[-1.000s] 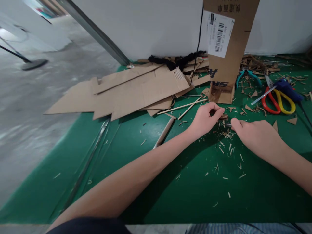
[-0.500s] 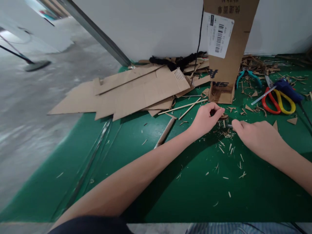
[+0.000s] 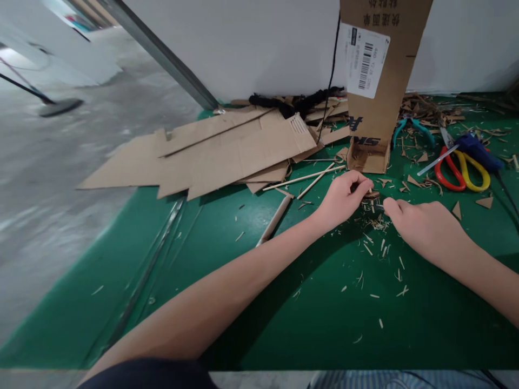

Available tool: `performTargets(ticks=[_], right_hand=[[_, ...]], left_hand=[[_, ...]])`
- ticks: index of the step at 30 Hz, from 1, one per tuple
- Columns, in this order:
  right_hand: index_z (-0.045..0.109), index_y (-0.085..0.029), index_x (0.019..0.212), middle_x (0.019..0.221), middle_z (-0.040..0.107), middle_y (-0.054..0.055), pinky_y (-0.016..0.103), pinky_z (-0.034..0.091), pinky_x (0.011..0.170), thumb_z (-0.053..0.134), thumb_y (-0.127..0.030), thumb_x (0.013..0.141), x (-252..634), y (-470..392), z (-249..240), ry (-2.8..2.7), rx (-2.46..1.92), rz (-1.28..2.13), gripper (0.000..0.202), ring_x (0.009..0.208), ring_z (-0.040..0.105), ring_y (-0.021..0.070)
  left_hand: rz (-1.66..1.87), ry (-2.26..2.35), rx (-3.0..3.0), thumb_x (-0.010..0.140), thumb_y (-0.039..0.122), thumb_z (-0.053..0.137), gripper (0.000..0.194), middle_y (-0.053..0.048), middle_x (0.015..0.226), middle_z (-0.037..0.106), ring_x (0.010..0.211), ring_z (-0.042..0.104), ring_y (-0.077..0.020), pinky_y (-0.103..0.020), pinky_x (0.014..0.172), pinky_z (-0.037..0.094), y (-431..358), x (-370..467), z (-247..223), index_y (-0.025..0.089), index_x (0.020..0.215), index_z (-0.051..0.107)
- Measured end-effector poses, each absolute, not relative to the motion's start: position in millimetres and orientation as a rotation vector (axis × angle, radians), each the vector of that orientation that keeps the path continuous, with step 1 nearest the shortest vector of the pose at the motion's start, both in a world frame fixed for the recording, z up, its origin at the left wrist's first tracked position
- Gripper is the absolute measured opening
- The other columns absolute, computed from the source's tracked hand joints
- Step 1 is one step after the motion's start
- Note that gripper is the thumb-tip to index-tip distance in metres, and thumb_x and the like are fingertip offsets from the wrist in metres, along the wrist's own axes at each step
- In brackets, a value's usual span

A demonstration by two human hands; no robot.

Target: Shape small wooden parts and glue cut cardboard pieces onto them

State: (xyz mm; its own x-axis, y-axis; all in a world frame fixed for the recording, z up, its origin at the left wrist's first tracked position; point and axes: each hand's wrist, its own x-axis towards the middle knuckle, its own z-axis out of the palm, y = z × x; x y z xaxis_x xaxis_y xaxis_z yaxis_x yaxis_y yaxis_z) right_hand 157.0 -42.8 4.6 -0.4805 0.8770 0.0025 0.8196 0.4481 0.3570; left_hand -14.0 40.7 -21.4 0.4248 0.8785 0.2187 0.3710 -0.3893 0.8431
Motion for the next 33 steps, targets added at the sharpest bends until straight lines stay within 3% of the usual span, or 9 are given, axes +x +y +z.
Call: performTargets(ticks=[5, 12, 19, 25, 33], right_hand=[[0.048, -0.017, 0.087, 0.059, 0.053, -0.001, 0.028, 0.01, 0.045, 0.037, 0.002, 0.077, 157.5, -48.9, 4.1, 2.499, 1.471, 0.391, 0.024, 0.036, 0.034, 0.0103], [0.05, -0.016, 0.088, 0.06, 0.055, 0.0, 0.028, 0.009, 0.045, 0.035, -0.009, 0.089, 160.5, -38.4, 0.4, 2.539, 1.534, 0.517, 0.017, 0.037, 0.035, 0.0105], [0.049, -0.017, 0.09, 0.062, 0.055, -0.001, 0.028, 0.01, 0.047, 0.037, 0.001, 0.08, 158.9, -49.0, 4.1, 2.524, 1.494, 0.373, 0.024, 0.038, 0.034, 0.0091], [0.049, -0.017, 0.085, 0.061, 0.052, 0.0, 0.028, 0.007, 0.047, 0.032, -0.007, 0.089, 162.4, -41.6, 1.6, 2.569, 1.531, 0.534, 0.02, 0.038, 0.03, 0.0098], [0.049, -0.017, 0.096, 0.068, 0.059, 0.0, 0.028, 0.01, 0.048, 0.036, 0.0, 0.08, 162.7, -39.6, 4.7, 2.536, 1.475, 0.39, 0.026, 0.038, 0.033, 0.0089]], left_hand=[[0.884, 1.042, 1.938, 0.091, 0.025, 0.05, 0.023, -0.001, 0.067, 0.055, 0.064, 0.051, -0.0134, -0.027, 0.062, 0.041, 40.0, -14.8, -21.1, 0.017, 0.069, 0.053], [0.876, 1.038, 1.958, 0.09, 0.025, 0.05, 0.023, -0.002, 0.07, 0.058, 0.066, 0.052, -0.014, -0.028, 0.064, 0.041, 41.1, -14.9, -20.5, 0.017, 0.069, 0.055], [0.866, 1.033, 1.955, 0.091, 0.025, 0.049, 0.022, -0.003, 0.076, 0.062, 0.071, 0.056, -0.0146, -0.028, 0.067, 0.044, 41.4, -15.3, -21.6, 0.017, 0.073, 0.058], [0.858, 1.047, 1.955, 0.091, 0.024, 0.05, 0.023, -0.003, 0.074, 0.062, 0.069, 0.056, -0.0147, -0.028, 0.067, 0.044, 41.0, -14.9, -19.9, 0.016, 0.071, 0.058], [0.854, 1.012, 1.969, 0.092, 0.021, 0.046, 0.021, -0.004, 0.083, 0.066, 0.077, 0.059, -0.0148, -0.028, 0.073, 0.046, 42.4, -15.2, -21.7, 0.016, 0.079, 0.063]])
